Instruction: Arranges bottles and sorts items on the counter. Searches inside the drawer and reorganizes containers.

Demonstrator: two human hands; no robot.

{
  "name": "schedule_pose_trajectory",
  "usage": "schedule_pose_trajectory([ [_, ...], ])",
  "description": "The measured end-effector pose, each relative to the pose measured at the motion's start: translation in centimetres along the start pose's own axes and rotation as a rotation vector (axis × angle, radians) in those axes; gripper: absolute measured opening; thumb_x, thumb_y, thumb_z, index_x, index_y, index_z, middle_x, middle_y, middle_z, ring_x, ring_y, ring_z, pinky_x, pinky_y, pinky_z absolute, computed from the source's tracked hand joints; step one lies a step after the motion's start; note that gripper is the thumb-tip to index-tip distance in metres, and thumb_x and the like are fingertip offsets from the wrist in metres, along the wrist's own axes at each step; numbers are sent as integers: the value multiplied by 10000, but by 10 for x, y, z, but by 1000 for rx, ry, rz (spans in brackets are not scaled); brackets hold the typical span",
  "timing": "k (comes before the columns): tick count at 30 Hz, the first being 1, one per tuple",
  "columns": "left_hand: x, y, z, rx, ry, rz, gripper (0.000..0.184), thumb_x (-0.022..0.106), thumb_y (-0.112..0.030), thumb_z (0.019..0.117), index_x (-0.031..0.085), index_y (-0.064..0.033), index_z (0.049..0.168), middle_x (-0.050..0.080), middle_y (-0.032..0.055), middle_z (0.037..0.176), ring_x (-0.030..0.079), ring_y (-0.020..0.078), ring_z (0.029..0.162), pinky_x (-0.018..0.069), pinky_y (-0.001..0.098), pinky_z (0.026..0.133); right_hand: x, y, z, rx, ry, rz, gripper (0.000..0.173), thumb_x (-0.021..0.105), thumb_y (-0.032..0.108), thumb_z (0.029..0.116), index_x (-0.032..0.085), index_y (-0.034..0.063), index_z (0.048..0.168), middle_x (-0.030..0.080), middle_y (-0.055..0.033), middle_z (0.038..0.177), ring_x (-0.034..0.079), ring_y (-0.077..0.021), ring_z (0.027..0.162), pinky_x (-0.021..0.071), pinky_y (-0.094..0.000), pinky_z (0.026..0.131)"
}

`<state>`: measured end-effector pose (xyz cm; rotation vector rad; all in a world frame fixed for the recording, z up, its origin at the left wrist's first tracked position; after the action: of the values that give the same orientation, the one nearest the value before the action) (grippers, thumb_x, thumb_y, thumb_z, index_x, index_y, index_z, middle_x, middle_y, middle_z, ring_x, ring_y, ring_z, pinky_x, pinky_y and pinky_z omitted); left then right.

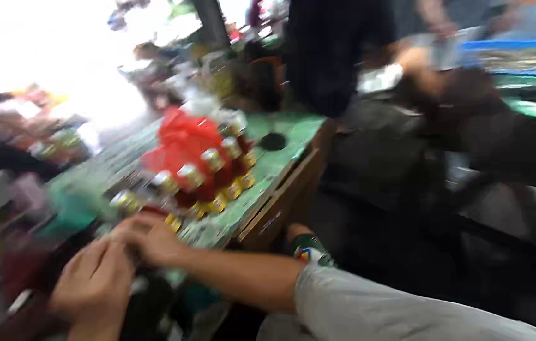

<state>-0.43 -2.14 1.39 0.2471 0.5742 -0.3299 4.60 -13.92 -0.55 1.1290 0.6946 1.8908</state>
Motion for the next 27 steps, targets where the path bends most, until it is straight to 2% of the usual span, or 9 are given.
schedule_pose_trajectory([
  [2, 6, 3, -9, -49, -29, 100, 232, 586, -136, 1025, 759, -9, 1113, 730, 215, 1122, 707, 375, 1052, 567, 504, 888, -4, -17, 0, 163, 199, -44, 246, 529, 62, 1040, 658, -14, 1236, 697, -120, 1132, 663, -146, 973, 563, -376, 883],
  [6, 8, 8, -15, -31, -6, 146, 270, 599, -154, 1022, 736, -35, 1222, 708, 147, 1268, 679, 302, 1179, 550, 440, 997, -11, -27, -2, 64, 287, -215, 454, 580, -4, 947, 550, 41, 1398, 659, -143, 1251, 690, -197, 999, 608, -410, 834],
  [8, 6, 9, -18, 3, 40, 171, 302, 581, -156, 1030, 708, -30, 1273, 688, 147, 1310, 658, 308, 1216, 533, 443, 1025, -13, -26, 1, 105, 283, -200, 434, 581, 7, 948, 572, 44, 1380, 672, -138, 1229, 690, -200, 1003, 604, -413, 838],
  [10, 2, 10, -19, 24, 83, 189, 334, 554, -139, 1032, 676, -32, 1324, 654, 149, 1367, 619, 320, 1267, 500, 462, 1057, -16, -27, 9, 188, 295, -36, 345, 477, 49, 1003, 617, 32, 1317, 674, -106, 1175, 664, -167, 992, 579, -385, 851],
  [12, 0, 11, -18, 44, 90, 207, 335, 547, -100, 1018, 679, -34, 1319, 643, 137, 1386, 587, 323, 1298, 477, 472, 1065, -18, -26, 16, 299, 298, 78, 376, 378, 233, 1072, 651, 61, 1265, 675, -53, 1098, 639, -121, 948, 555, -353, 832],
  [14, 1, 11, -20, 37, 69, 208, 320, 558, -60, 991, 709, -44, 1272, 653, 118, 1378, 574, 321, 1315, 474, 473, 1068, -15, -20, 21, 361, 293, 69, 382, 408, 359, 1098, 662, 91, 1198, 657, -25, 1025, 624, -102, 908, 547, -336, 812],
  [17, 9, 7, -29, -10, 59, 235, 362, 542, -67, 996, 679, -63, 1331, 595, 93, 1463, 507, 310, 1384, 429, 481, 1104, -11, -24, 24, 365, 275, 57, 229, 565, 303, 1057, 657, 102, 1113, 652, -30, 958, 614, -104, 833, 533, -314, 753],
  [21, 25, 2, -50, -82, 82, 230, 417, 557, -84, 962, 663, -118, 1364, 476, 113, 1573, 422, 340, 1456, 376, 545, 1147, -10, -36, 22, 263, 273, 132, 165, 593, 210, 1045, 656, 77, 1116, 641, -54, 904, 610, -112, 749, 546, -292, 682],
  [27, 16, -3, -50, -131, 120, 93, 392, 541, -118, 960, 711, -150, 1312, 442, 116, 1599, 333, 362, 1511, 274, 588, 1214, -14, -42, 22, 243, 302, 180, 179, 605, 158, 1032, 657, 57, 1170, 663, -58, 961, 644, -113, 826, 570, -295, 765],
])
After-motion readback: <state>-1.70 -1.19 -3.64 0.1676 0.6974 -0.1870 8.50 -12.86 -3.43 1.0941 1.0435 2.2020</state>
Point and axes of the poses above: each hand's wrist, its own z-axis towards the middle knuckle, its own x-axis out of the palm, y = z × x, the point moved 1 cm from there along z, towards the middle knuckle
